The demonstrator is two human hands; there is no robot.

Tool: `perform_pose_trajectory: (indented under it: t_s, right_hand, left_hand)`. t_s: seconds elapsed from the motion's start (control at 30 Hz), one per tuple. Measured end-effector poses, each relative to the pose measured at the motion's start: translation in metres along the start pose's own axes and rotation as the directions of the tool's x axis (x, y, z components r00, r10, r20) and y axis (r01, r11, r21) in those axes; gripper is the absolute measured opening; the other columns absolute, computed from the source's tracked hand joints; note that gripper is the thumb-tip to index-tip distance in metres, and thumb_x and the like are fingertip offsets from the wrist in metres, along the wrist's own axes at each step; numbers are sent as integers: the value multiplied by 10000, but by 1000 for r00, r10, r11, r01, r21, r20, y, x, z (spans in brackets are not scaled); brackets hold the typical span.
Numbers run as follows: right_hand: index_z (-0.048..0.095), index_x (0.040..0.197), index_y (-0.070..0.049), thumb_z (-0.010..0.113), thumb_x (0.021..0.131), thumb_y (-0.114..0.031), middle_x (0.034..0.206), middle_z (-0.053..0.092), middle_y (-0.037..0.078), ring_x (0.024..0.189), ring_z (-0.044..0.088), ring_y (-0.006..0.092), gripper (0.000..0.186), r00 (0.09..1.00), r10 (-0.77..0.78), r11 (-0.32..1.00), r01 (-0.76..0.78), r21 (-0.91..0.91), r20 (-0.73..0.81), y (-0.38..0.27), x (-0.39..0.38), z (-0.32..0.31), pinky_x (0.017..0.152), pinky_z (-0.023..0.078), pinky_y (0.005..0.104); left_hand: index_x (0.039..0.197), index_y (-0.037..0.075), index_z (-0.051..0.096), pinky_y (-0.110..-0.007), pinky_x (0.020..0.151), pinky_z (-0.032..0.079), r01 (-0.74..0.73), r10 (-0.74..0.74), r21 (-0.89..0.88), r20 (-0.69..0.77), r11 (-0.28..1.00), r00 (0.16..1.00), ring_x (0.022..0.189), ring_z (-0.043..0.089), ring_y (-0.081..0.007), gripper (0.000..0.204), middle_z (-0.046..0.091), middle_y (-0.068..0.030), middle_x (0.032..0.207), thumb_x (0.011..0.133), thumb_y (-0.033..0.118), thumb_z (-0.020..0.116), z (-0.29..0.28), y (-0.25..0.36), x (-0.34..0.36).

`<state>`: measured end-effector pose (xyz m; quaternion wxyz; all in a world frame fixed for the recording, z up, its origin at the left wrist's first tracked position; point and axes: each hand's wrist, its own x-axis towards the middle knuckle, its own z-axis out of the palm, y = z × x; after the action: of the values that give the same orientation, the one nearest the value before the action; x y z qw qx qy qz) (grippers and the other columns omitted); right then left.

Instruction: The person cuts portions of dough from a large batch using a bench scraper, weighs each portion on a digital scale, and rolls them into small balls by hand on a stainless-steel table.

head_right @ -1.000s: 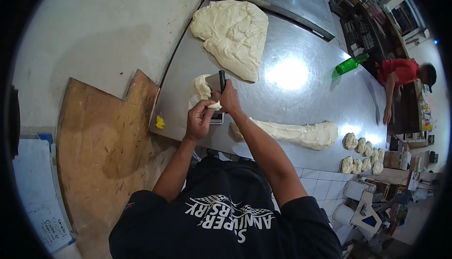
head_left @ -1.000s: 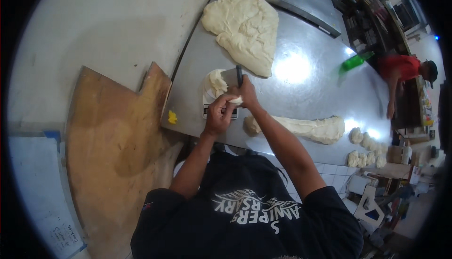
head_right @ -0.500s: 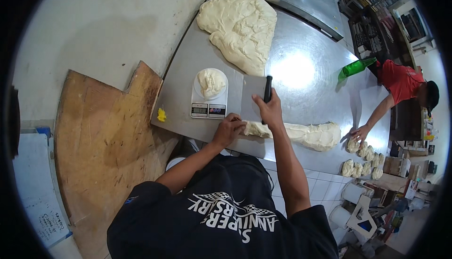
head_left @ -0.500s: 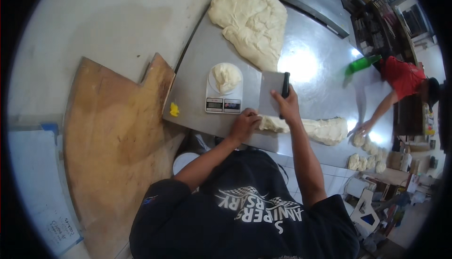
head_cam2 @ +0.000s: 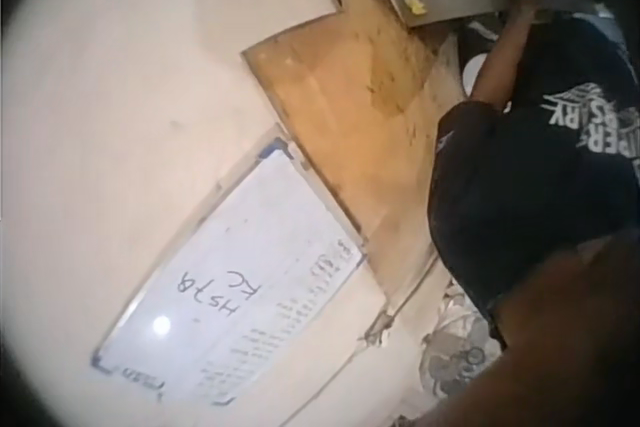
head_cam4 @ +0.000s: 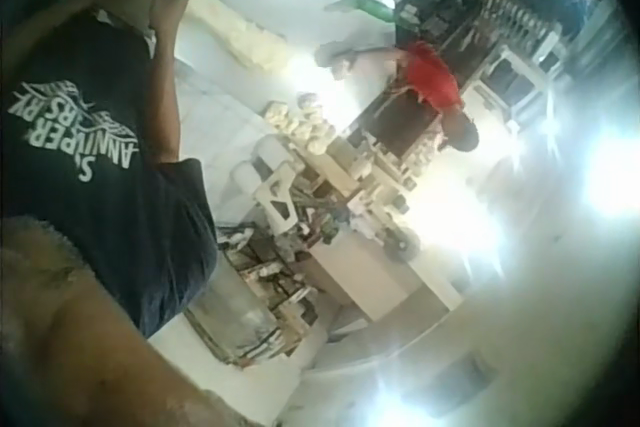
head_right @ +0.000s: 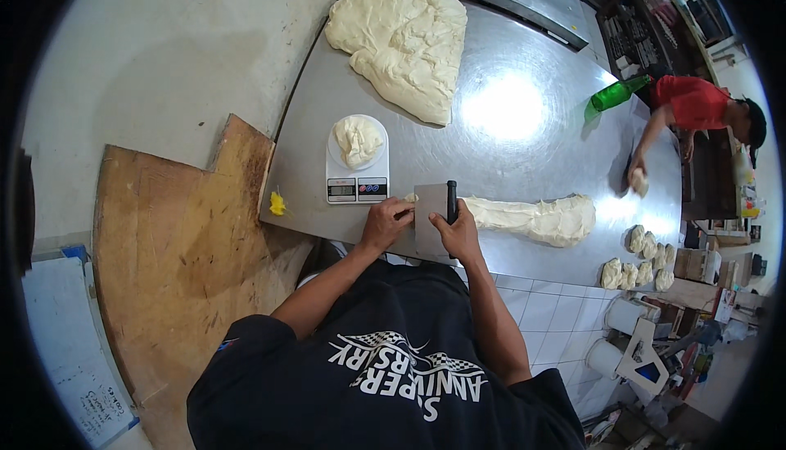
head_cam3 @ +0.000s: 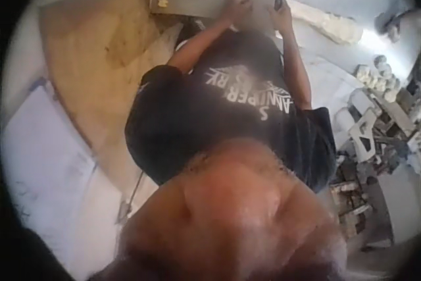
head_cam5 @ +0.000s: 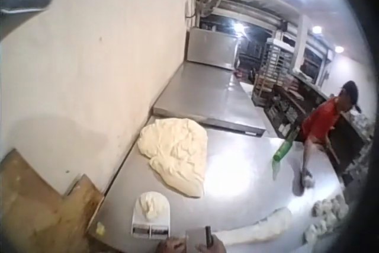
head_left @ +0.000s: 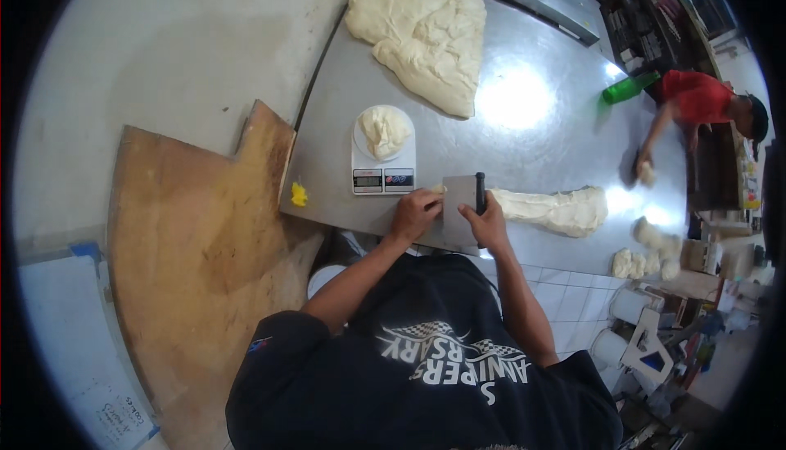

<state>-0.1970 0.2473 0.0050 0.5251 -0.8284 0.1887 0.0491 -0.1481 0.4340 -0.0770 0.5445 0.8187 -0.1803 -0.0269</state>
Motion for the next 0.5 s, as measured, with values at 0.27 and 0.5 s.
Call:
perform_pose_trajectory:
  t_s: [0.27, 0.5]
  right_hand:
    - [636, 1146, 35, 792, 894, -187, 961, 724, 153, 867, 681, 207, 371, 997, 36, 999, -33, 42, -63, 9, -4, -2, 788, 550, 360]
    - [589, 1093, 17, 812, 882, -268, 850, 630, 166, 796, 608, 258, 419, 978, -49, 998, 56, 27, -203, 31, -12, 6, 739, 499, 416]
  left_hand:
    - [1479, 161, 587, -566, 1162, 334, -74, 230, 491, -266, 868, 936, 1372, 450, -454, 831, 511, -245, 1496, 735, 355, 903, -73, -3, 49]
    - [1395, 147, 649, -605, 1189, 338, -282, 373, 584, -39, 761, 927, 1464, 351, -475, 819, 486, -162, 1543, 681, 409, 951, -89, -58, 118]
